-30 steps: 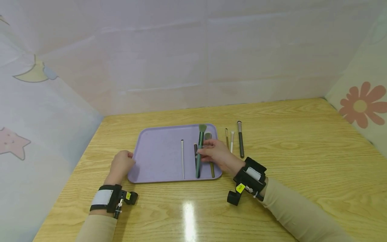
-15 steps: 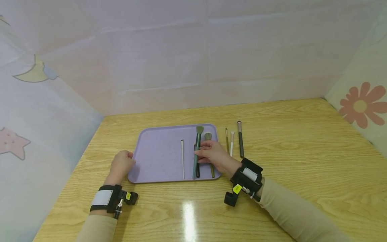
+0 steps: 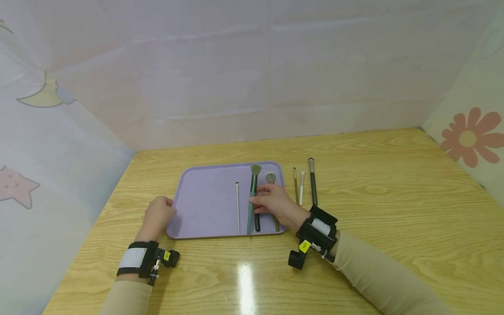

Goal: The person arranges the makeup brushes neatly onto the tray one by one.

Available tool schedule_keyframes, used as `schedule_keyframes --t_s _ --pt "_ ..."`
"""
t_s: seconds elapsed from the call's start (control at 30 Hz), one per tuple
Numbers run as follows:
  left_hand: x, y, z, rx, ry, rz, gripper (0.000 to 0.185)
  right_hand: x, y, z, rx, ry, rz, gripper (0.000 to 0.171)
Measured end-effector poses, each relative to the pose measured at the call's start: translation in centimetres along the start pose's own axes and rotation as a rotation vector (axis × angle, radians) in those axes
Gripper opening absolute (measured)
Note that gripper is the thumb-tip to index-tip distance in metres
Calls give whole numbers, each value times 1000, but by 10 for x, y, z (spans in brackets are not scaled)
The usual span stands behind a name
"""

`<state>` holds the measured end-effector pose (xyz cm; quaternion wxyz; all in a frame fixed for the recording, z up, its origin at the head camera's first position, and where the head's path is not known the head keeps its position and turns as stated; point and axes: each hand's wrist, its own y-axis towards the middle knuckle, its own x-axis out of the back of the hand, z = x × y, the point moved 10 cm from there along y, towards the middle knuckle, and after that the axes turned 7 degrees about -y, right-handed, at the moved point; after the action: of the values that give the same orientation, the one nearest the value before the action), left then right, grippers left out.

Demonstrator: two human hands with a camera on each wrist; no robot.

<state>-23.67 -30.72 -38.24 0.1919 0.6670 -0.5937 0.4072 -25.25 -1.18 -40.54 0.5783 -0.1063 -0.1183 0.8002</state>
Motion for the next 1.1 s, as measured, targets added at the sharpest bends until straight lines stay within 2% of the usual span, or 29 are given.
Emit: schedule_keyframes --t_s 0.63,1.1 --pt "-1 0 0 5 -2 -2 35 -15 6 1 25 -11 9 38" --pt "-1 -1 -1 25 -4 0 35 -26 10 1 15 -2 2 33"
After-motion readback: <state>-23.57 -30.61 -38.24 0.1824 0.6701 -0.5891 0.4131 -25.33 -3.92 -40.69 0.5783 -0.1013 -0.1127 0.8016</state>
